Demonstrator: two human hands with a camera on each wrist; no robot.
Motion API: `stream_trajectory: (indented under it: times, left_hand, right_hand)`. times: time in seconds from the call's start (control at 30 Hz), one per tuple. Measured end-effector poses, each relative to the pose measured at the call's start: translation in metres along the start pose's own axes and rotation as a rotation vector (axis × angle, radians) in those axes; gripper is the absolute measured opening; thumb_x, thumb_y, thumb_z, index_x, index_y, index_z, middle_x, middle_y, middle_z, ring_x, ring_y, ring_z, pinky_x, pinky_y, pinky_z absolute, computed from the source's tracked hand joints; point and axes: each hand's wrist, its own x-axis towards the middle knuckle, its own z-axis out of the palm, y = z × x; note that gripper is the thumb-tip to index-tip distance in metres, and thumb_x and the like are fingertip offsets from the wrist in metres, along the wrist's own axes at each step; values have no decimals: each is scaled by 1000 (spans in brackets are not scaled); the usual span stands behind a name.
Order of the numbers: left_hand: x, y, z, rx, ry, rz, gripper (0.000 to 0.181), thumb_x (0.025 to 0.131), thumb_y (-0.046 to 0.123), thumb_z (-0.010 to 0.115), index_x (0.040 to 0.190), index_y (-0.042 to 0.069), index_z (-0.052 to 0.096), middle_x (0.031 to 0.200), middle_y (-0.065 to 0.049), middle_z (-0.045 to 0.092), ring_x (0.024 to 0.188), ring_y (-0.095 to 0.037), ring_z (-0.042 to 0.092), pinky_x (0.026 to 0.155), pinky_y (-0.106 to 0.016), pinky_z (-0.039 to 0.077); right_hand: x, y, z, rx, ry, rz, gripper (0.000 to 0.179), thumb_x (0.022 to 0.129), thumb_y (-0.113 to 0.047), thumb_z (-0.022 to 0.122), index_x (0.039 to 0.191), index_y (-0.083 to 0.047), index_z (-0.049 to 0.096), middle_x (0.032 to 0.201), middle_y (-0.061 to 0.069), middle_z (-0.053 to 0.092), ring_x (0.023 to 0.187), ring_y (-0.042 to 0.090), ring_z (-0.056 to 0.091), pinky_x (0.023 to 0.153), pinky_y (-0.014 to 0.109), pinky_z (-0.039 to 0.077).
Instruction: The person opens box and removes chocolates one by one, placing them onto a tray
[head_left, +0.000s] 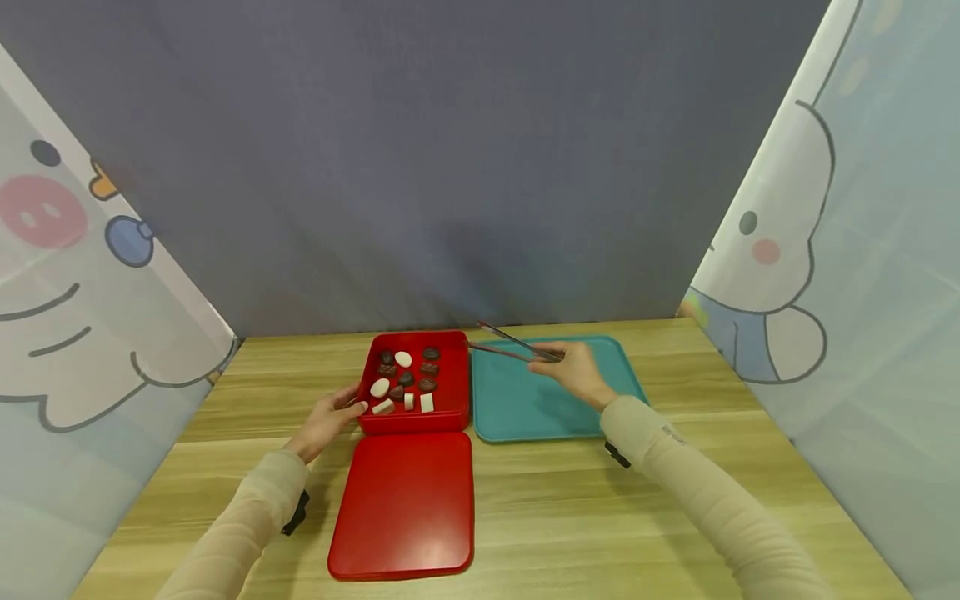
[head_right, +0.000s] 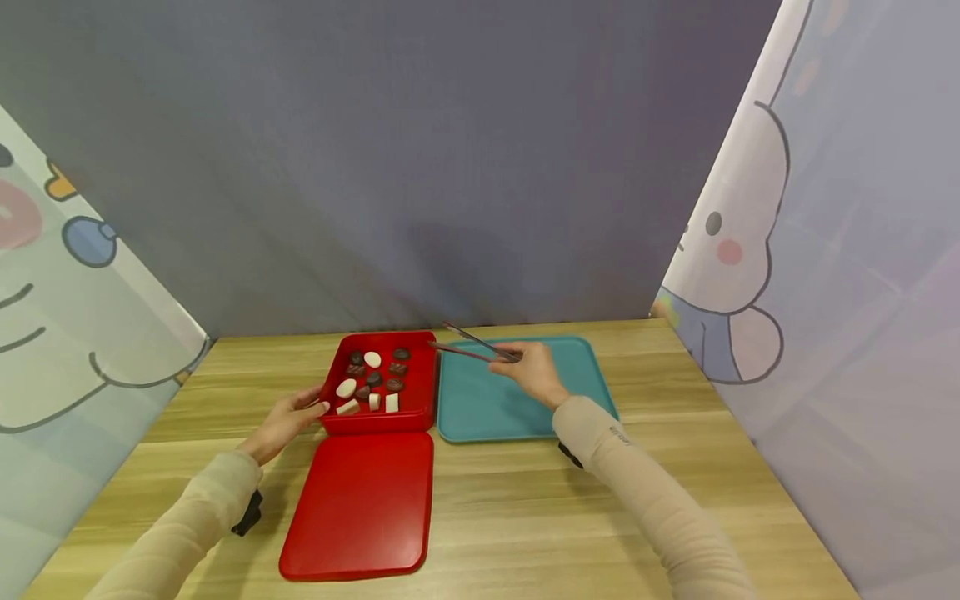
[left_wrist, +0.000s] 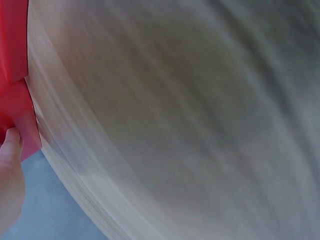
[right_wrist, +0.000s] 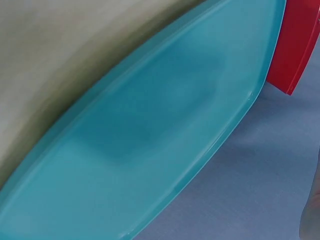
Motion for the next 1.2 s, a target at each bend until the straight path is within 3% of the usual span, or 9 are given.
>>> stream_trajectory:
  times: [0.23, 0.57, 1.2]
  left_hand:
    - [-1, 0, 0, 15, 15, -7, 63, 97, 23, 47, 146, 0, 16, 149, -23, 19, 135, -38, 25, 105, -53, 31]
    - [-1, -1, 0, 11, 8, 3, 62, 97, 21, 47, 146, -1, 17, 150, -23, 17, 137, -37, 20, 106, -53, 30]
    - [-1, 3, 0, 33, 3, -18, 62, 98, 23, 46, 146, 0, 15, 150, -23, 17, 137, -38, 19, 107, -54, 28]
  right_hand:
    - [8, -3, 11, 4, -6, 1, 45, 77, -24, 73, 119, -10, 63, 113, 13, 64, 101, 22, 63, 85, 37, 53]
    - [19, -6, 28, 19, -24, 23, 42, 78, -20, 73, 118, -9, 63, 110, 12, 66, 99, 22, 63, 87, 41, 52]
    - [33, -12, 44, -32, -24, 8, 40, 77, -19, 74, 115, -8, 65, 115, 9, 64, 100, 19, 63, 79, 28, 54]
